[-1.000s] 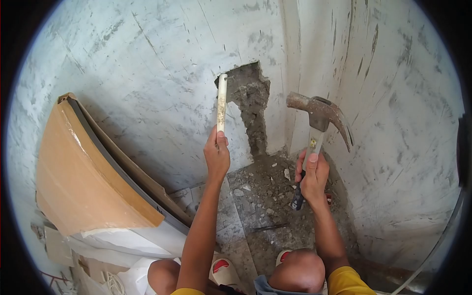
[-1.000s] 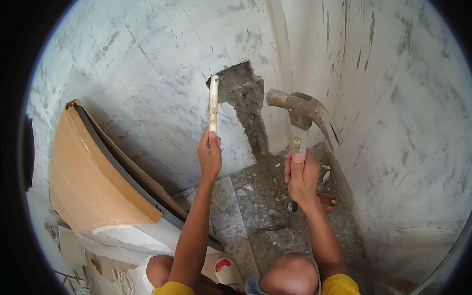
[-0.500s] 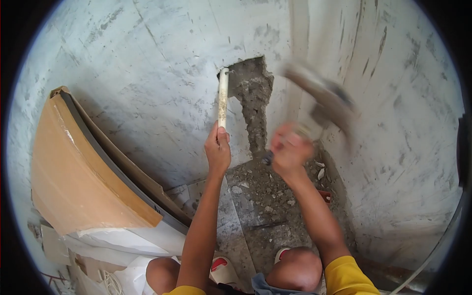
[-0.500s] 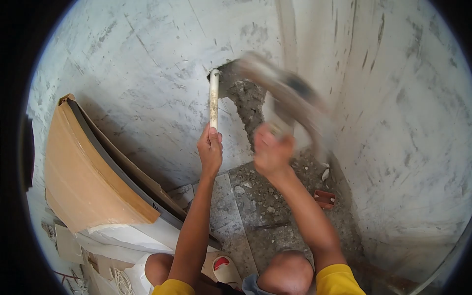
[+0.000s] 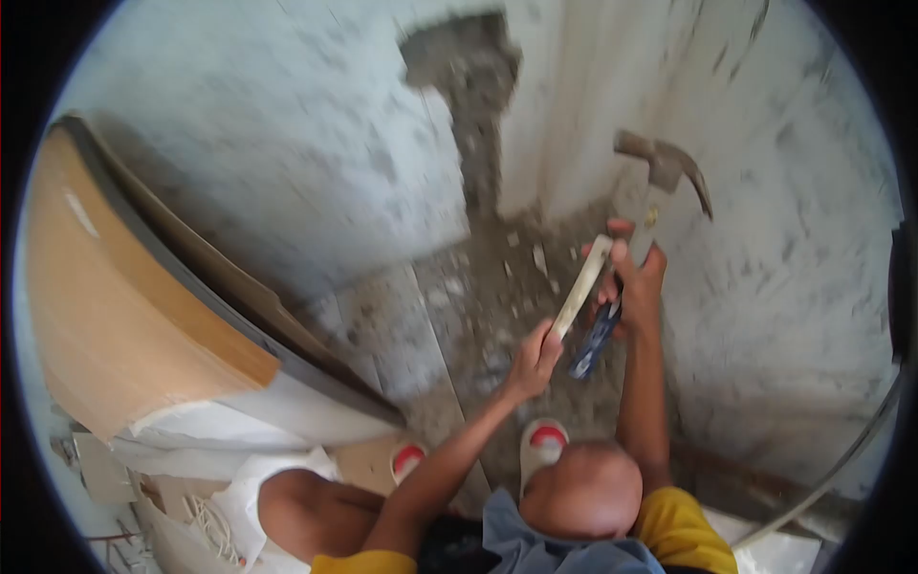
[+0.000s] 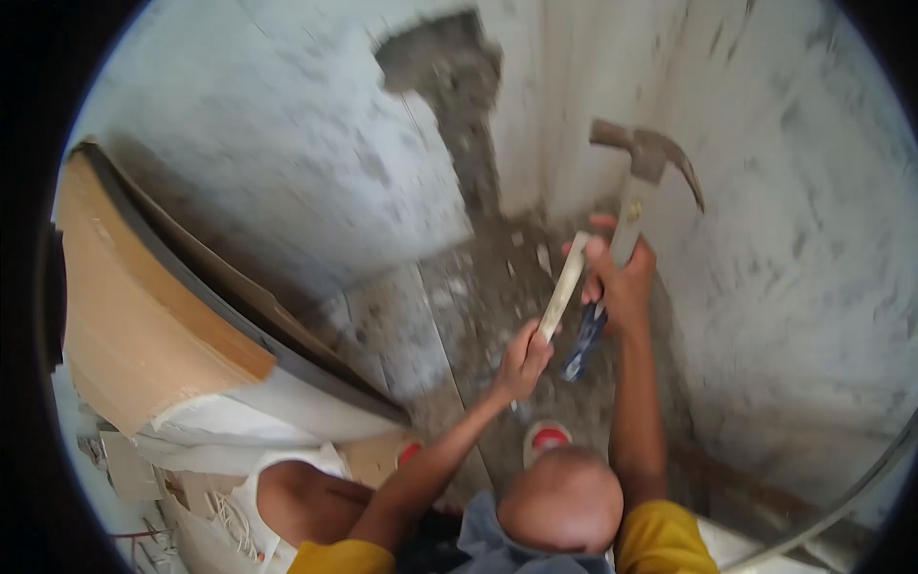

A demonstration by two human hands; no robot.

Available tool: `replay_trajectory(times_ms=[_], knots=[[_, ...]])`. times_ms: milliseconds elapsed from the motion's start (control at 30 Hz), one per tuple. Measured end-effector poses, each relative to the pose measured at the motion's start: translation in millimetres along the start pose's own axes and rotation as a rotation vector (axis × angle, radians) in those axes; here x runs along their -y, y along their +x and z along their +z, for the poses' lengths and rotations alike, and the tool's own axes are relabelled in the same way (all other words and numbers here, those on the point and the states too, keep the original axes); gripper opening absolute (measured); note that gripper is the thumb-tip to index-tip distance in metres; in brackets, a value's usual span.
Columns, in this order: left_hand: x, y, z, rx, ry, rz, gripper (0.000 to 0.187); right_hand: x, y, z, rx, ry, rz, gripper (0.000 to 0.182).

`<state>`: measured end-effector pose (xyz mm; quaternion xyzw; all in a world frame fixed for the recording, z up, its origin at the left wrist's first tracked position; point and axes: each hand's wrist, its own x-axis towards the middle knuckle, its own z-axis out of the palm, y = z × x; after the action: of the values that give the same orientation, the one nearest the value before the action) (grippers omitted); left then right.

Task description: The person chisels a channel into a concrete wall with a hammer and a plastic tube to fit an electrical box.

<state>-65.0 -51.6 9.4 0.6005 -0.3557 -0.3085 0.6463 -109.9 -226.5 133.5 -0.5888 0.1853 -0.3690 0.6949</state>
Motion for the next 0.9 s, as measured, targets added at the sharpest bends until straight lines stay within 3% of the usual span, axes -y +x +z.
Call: replay_trajectory(times_ms=[67,133,233,267,333,400,433,500,533,567,700,833,900], knots=[[16,-17,27,0.088,-0.071,-0.118,0.051,-15,-27,-29,-0.015,-0.131,0.181,0.066],[32,-39,52,0.162,-0.135,-0.188,0.051,-37,-48,-52,0.090,0.133,0.025,0.057],[47,-62,69,0.203,-0.203,-0.345,0.049,-44,-83,-69,0.079,-0.001,0.105,0.050],[51,-68,71,0.240,-0.127,-0.401,0.045,-43,-91,-72,-0.035,-0.193,0.250,0.045],[71,-80,74,0.312,-0.069,-0.467,0.042,-53,-101,-82,-0.086,-0.381,0.338,0.042],[106,-70,53,0.525,0.585,-0.112,0.035,-65,-109,-94,-0.155,-0.692,0.473,0.035],[105,-62,39,0.462,0.552,-0.203,0.033,-74,-116,-100,-0.173,-0.707,0.469,0.035],[89,-40,3,0.346,0.508,-0.333,0.031,-93,-128,-106,-0.140,-1.053,0.388,0.038],[77,-29,-14,0.301,0.497,-0.373,0.031,-101,-134,-103,-0.154,-1.103,0.511,0.039],[68,-19,-26,0.234,0.480,-0.363,0.028,-110,-141,-101,-0.168,-1.147,0.635,0.040],[-4,22,-45,0.075,0.421,-0.260,0.026,-156,-184,-99,-0.057,-1.248,0.505,0.041],[-84,56,-47,0.162,0.464,-0.145,0.027,-169,-203,-88,0.077,-1.273,0.430,0.045],[-126,68,-49,0.444,0.695,-0.098,0.031,-170,-205,-93,0.149,-1.284,0.420,0.048]])
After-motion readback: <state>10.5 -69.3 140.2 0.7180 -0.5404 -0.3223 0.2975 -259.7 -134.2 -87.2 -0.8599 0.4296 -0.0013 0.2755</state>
